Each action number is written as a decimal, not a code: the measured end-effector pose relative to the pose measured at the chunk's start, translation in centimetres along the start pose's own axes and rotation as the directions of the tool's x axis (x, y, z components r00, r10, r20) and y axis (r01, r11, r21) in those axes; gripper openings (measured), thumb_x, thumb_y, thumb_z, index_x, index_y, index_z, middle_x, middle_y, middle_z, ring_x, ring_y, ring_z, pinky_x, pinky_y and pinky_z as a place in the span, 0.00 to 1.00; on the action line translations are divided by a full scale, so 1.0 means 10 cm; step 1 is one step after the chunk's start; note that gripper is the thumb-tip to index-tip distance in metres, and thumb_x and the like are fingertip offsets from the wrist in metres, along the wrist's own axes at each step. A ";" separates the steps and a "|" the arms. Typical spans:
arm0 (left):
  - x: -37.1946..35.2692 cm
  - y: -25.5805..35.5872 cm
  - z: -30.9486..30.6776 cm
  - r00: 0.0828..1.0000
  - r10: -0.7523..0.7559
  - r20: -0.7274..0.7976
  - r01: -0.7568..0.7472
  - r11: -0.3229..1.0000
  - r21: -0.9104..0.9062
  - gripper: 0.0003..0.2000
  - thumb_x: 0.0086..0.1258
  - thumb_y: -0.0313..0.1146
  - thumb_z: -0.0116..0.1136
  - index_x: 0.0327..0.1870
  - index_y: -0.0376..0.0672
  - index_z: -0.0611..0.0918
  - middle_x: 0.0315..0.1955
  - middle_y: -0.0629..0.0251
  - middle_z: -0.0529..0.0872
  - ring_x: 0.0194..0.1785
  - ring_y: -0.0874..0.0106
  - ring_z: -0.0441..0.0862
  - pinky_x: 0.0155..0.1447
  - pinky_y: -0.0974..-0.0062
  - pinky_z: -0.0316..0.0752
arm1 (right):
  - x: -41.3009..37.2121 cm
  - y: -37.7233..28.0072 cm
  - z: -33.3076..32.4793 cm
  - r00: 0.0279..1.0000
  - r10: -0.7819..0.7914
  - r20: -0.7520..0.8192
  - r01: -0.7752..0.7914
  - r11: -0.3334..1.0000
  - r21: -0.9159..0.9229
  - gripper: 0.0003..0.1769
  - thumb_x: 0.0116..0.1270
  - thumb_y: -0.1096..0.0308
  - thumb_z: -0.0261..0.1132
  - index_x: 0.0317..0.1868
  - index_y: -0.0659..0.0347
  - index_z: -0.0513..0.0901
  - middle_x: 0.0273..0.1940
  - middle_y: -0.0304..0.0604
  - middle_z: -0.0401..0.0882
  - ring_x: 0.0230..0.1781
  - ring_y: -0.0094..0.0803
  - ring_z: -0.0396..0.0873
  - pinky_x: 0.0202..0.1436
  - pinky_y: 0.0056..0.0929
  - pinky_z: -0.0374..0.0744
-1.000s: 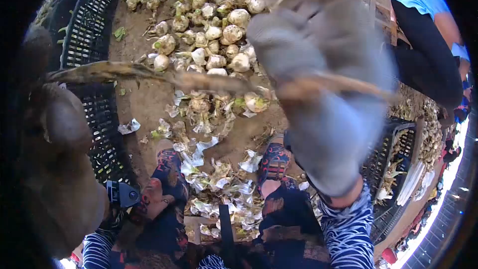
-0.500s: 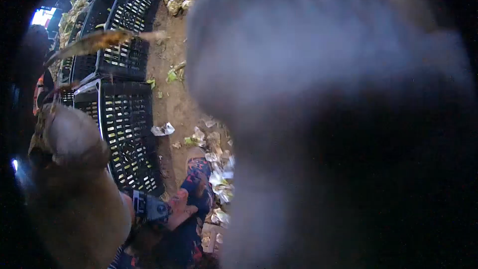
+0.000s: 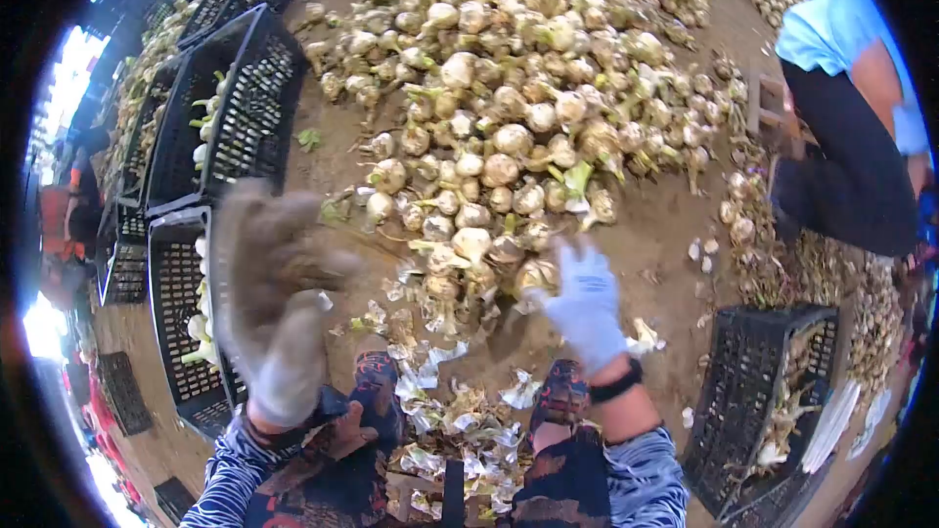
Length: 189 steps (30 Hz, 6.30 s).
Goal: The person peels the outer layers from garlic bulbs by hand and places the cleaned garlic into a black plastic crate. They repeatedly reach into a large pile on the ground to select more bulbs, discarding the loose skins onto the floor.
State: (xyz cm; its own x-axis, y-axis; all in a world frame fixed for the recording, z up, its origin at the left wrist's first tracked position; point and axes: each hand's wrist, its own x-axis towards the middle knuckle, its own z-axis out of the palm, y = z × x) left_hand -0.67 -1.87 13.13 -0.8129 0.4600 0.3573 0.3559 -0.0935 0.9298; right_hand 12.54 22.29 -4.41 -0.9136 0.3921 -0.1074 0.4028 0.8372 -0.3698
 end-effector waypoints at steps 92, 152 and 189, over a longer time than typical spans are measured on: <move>-1.01 -1.34 -0.12 0.328 -0.392 0.860 0.674 -0.540 -0.503 0.28 0.71 0.50 0.60 0.61 0.34 0.76 0.51 0.51 0.85 0.49 0.62 0.86 0.50 0.65 0.84 | -0.33 -0.90 -0.91 0.930 -0.183 0.318 -0.262 0.272 0.926 0.11 0.66 0.71 0.65 0.46 0.67 0.84 0.39 0.42 0.84 0.38 0.21 0.81 0.38 0.20 0.78; -0.57 -1.32 -0.44 0.526 -0.691 0.497 0.760 0.119 -0.639 0.36 0.68 0.51 0.53 0.74 0.38 0.64 0.75 0.44 0.59 0.77 0.48 0.58 0.73 0.51 0.66 | 0.15 -1.35 -0.03 0.868 -0.475 -0.147 0.452 0.629 0.633 0.18 0.60 0.70 0.66 0.52 0.52 0.81 0.41 0.44 0.82 0.37 0.43 0.84 0.37 0.39 0.82; -0.69 -1.41 -0.30 0.649 -0.689 0.322 0.316 -0.141 -0.938 0.21 0.74 0.35 0.45 0.65 0.37 0.76 0.52 0.51 0.86 0.48 0.61 0.87 0.54 0.64 0.83 | -0.34 -1.67 -0.12 0.714 -0.696 -0.077 0.550 0.489 0.677 0.09 0.53 0.70 0.70 0.36 0.56 0.81 0.29 0.46 0.77 0.29 0.47 0.79 0.30 0.43 0.75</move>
State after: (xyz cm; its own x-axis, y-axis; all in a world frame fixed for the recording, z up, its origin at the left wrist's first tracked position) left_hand -1.46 -6.40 -2.19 -0.6245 0.6471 -0.4374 -0.7395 -0.6700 0.0645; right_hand 9.02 7.47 3.26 -0.9286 -0.2730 0.2515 -0.3422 0.3672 -0.8649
